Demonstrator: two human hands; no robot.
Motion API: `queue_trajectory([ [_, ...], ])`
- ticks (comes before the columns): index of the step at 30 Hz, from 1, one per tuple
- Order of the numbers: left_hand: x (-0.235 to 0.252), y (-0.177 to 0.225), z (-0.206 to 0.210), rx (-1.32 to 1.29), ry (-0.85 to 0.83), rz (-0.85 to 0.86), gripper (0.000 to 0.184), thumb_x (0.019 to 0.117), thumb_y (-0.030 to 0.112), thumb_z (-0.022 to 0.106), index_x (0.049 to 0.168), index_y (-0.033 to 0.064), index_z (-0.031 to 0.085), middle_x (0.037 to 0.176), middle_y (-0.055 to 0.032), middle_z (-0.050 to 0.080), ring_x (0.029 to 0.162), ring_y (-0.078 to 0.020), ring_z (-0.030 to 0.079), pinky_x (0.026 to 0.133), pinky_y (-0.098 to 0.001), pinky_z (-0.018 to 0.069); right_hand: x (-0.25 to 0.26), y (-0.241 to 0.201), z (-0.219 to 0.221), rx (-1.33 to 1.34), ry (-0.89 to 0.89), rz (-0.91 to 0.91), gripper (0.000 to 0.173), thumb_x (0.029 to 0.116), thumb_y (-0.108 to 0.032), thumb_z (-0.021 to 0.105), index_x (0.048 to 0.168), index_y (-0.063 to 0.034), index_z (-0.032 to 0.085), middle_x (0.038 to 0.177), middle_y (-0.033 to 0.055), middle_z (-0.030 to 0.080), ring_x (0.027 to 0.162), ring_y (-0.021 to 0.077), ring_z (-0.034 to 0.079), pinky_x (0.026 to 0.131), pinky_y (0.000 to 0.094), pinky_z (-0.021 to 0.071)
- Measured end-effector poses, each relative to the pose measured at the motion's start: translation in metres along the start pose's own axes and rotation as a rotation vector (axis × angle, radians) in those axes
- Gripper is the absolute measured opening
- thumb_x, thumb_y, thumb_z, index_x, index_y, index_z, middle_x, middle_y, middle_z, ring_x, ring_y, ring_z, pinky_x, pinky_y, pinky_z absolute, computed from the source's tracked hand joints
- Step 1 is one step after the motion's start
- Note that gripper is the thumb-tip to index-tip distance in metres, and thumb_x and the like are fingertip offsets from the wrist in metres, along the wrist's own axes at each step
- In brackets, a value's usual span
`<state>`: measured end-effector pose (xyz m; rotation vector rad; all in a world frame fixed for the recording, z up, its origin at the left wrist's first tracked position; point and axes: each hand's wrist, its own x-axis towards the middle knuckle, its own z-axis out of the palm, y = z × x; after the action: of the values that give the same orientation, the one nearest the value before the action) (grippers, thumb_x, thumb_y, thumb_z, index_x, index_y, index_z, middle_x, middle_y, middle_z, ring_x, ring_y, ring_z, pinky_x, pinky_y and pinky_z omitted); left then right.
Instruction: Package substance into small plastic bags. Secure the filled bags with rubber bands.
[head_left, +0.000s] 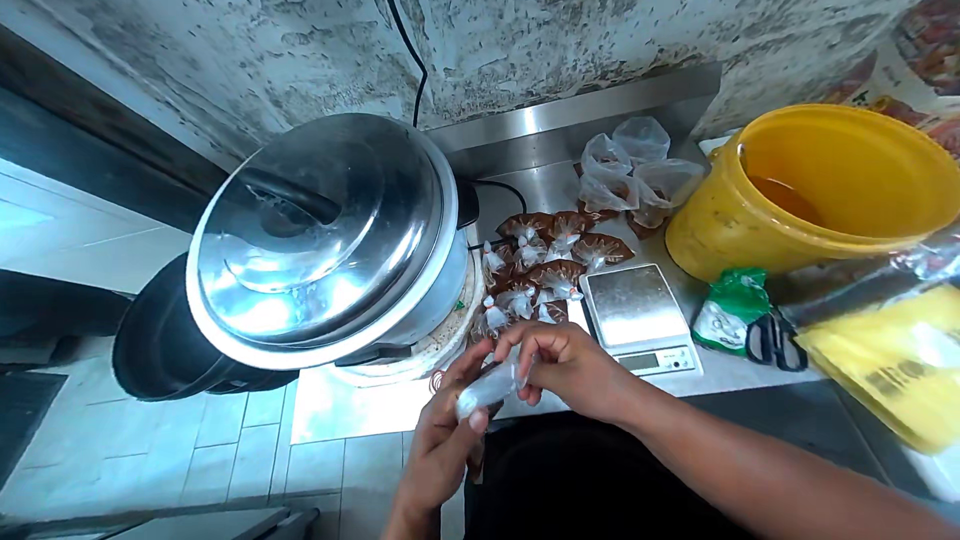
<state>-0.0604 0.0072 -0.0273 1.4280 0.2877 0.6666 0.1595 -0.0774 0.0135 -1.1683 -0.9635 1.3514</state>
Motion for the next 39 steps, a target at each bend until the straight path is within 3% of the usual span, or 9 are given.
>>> queue_trajectory([
  [4, -0.007, 0.002, -0.012, -0.120, 0.094, 0.002, 0.033, 0.1012, 0.036, 0.062, 0.110, 0.0056, 0.072, 0.140, -0.0167, 0.060, 0.122, -0.0254, 0.063, 0.100, -0.0400, 0.0551, -0.001, 0.021, 0.019, 0.184, -0.025, -0.220, 0.016, 0.0975, 0.000, 0.061, 0.085, -0.0047, 0.070, 0.116, 0.0083, 0.071, 0.080, 0.0119, 0.071, 0.069, 0.0280, 0.0623],
  [7, -0.008, 0.009, -0.024, -0.243, 0.107, 0.013, 0.032, 0.1003, 0.031, 0.064, 0.116, 0.0046, 0.072, 0.137, -0.0194, 0.063, 0.130, -0.0307, 0.059, 0.110, -0.0442, 0.0480, 0.004, 0.034, 0.036, 0.346, -0.089, -0.319, 0.012, 0.0974, -0.002, 0.065, 0.090, -0.0077, 0.073, 0.117, 0.0070, 0.071, 0.086, 0.0128, 0.071, 0.072, 0.0289, 0.0622],
  [11, -0.019, 0.024, -0.049, -0.164, 0.059, 0.000, 0.026, 0.0966, 0.025, 0.071, 0.118, 0.0110, 0.067, 0.136, -0.0167, 0.064, 0.125, -0.0304, 0.063, 0.110, -0.0449, 0.0486, 0.012, 0.041, 0.066, -0.020, -0.080, -0.412, 0.014, 0.0956, -0.001, 0.063, 0.083, 0.0009, 0.069, 0.114, 0.0115, 0.068, 0.098, 0.0114, 0.067, 0.082, 0.0266, 0.0594],
  [14, -0.030, 0.025, -0.073, -0.119, 0.050, -0.029, 0.024, 0.0956, 0.021, 0.072, 0.115, 0.0089, 0.067, 0.132, -0.0180, 0.066, 0.127, -0.0354, 0.061, 0.115, -0.0509, 0.0445, 0.017, 0.045, 0.087, -0.278, -0.136, -0.455, 0.015, 0.0946, -0.005, 0.060, 0.094, 0.0010, 0.074, 0.118, 0.0159, 0.066, 0.110, 0.0189, 0.063, 0.093, 0.0324, 0.0561],
  [17, -0.042, 0.018, -0.094, -0.114, 0.076, -0.048, 0.020, 0.0980, 0.021, 0.069, 0.110, 0.0063, 0.066, 0.124, -0.0212, 0.068, 0.129, -0.0417, 0.058, 0.117, -0.0556, 0.0410, 0.019, 0.063, 0.090, -0.350, -0.074, -0.354, 0.022, 0.0985, -0.017, 0.060, 0.101, -0.0008, 0.074, 0.127, 0.0148, 0.066, 0.117, 0.0198, 0.063, 0.100, 0.0372, 0.0545],
  [22, -0.061, 0.005, -0.118, -0.143, 0.090, -0.101, 0.017, 0.0988, 0.022, 0.066, 0.105, 0.0063, 0.064, 0.120, -0.0215, 0.069, 0.125, -0.0387, 0.061, 0.111, -0.0514, 0.0470, 0.030, 0.132, 0.075, -0.926, 0.286, 0.193, 0.024, 0.0996, -0.022, 0.058, 0.108, -0.0089, 0.077, 0.123, 0.0065, 0.069, 0.113, 0.0197, 0.067, 0.100, 0.0414, 0.0552],
  [28, -0.071, -0.006, -0.127, -0.205, 0.029, -0.120, 0.025, 0.0922, 0.029, 0.076, 0.106, 0.0106, 0.066, 0.118, -0.0177, 0.071, 0.123, -0.0356, 0.063, 0.110, -0.0497, 0.0477, 0.036, 0.197, 0.084, -1.421, 0.279, 0.166, 0.028, 0.1018, -0.022, 0.051, 0.112, -0.0130, 0.076, 0.126, 0.0077, 0.069, 0.120, 0.0289, 0.063, 0.098, 0.0512, 0.0514],
  [34, -0.070, -0.003, -0.123, -0.172, -0.013, -0.204, 0.016, 0.0922, 0.011, 0.073, 0.099, 0.0015, 0.061, 0.116, -0.0246, 0.070, 0.114, -0.0385, 0.068, 0.104, -0.0501, 0.0530, 0.032, 0.167, 0.078, -0.788, 0.515, 0.107, 0.023, 0.1018, -0.017, 0.053, 0.105, -0.0032, 0.071, 0.126, 0.0119, 0.065, 0.126, 0.0249, 0.058, 0.109, 0.0434, 0.0483],
  [39, -0.056, -0.008, -0.108, -0.172, -0.011, -0.233, 0.021, 0.0909, 0.010, 0.074, 0.106, 0.0016, 0.062, 0.113, -0.0185, 0.072, 0.101, -0.0276, 0.072, 0.091, -0.0413, 0.0593, 0.018, 0.111, 0.088, -0.339, 0.532, 0.103, 0.013, 0.0982, -0.013, 0.063, 0.107, -0.0039, 0.067, 0.093, 0.0056, 0.072, 0.086, 0.0148, 0.070, 0.082, 0.0351, 0.0598],
])
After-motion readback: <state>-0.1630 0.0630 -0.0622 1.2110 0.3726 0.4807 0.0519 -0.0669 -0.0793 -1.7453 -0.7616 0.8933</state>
